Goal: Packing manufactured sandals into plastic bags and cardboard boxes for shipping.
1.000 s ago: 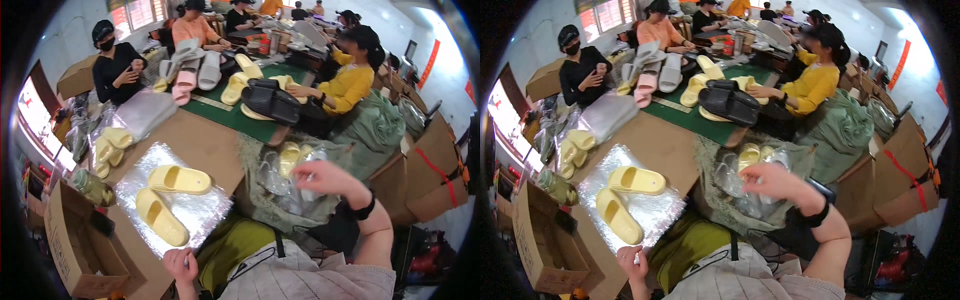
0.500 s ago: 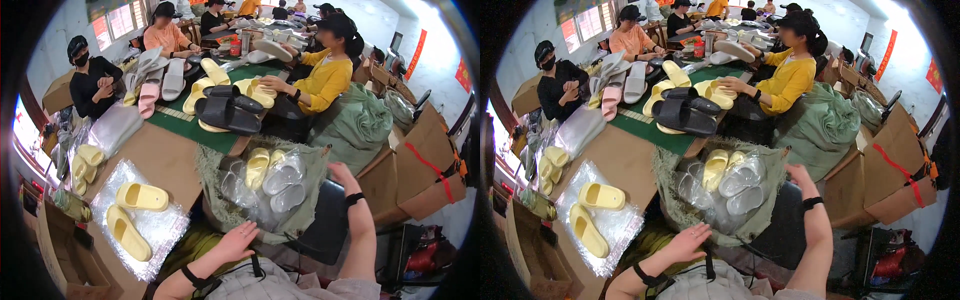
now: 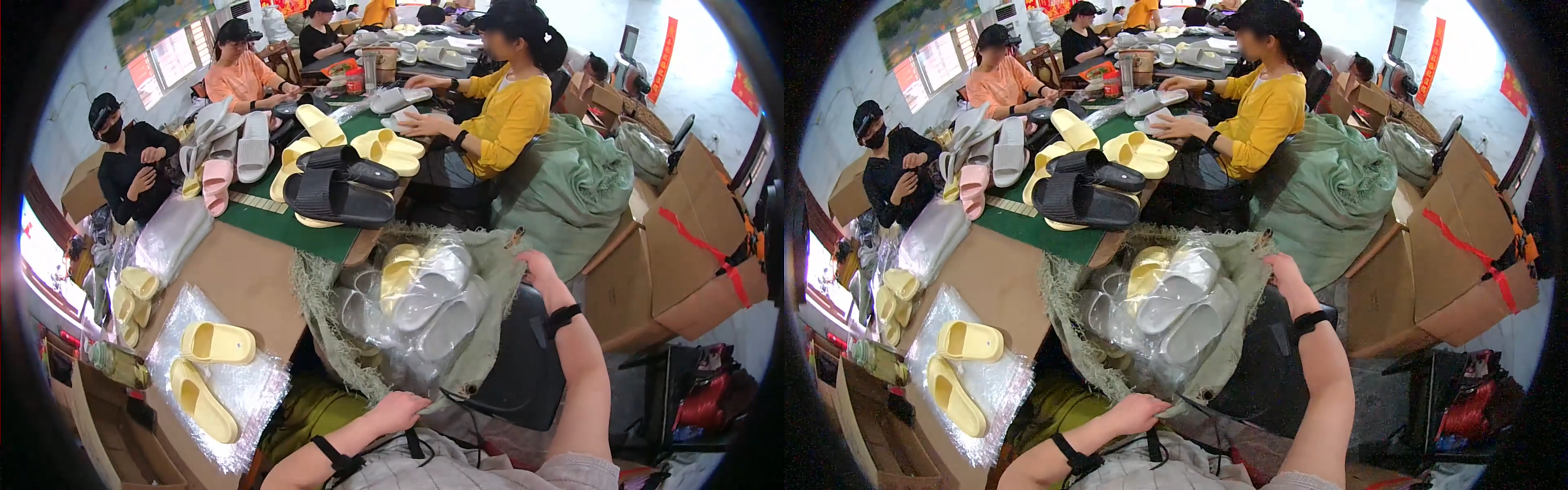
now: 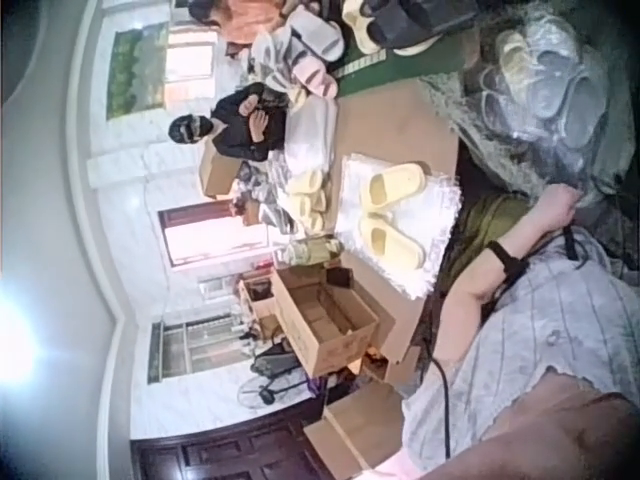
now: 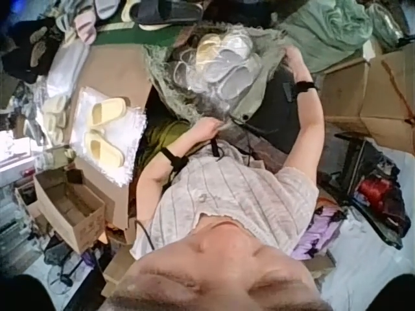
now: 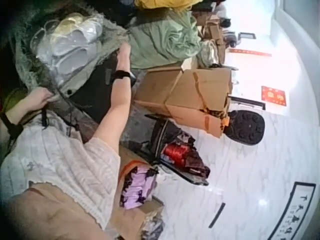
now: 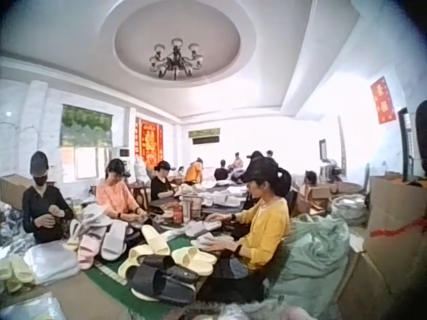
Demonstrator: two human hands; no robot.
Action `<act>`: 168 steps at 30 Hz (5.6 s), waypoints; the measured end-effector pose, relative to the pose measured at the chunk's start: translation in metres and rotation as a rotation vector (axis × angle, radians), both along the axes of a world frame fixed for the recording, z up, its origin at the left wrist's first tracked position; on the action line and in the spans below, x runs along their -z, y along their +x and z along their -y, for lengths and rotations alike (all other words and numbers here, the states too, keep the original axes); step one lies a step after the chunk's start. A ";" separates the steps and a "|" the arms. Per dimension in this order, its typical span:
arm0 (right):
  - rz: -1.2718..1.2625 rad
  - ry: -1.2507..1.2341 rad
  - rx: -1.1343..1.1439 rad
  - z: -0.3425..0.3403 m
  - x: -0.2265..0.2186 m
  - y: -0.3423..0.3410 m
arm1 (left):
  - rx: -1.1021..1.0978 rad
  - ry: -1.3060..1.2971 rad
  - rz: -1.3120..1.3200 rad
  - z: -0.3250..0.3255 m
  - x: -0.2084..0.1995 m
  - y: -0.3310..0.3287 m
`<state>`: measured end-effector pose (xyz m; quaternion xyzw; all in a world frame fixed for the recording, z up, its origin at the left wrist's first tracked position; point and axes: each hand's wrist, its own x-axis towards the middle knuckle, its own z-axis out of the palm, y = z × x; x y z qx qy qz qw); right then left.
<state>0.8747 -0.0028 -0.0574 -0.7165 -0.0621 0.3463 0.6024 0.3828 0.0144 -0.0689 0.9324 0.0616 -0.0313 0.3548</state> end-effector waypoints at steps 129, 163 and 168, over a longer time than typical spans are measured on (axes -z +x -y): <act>0.181 -0.244 -0.471 -0.131 -0.023 -0.094 | -0.393 0.145 -0.433 -0.048 -0.005 -0.087; -0.076 0.342 -0.166 -0.199 -0.097 -0.078 | -0.798 -0.073 0.074 -0.076 -0.037 -0.091; 0.168 -0.015 -0.078 -0.208 0.002 -0.008 | -0.719 -0.123 -0.200 -0.088 0.011 -0.070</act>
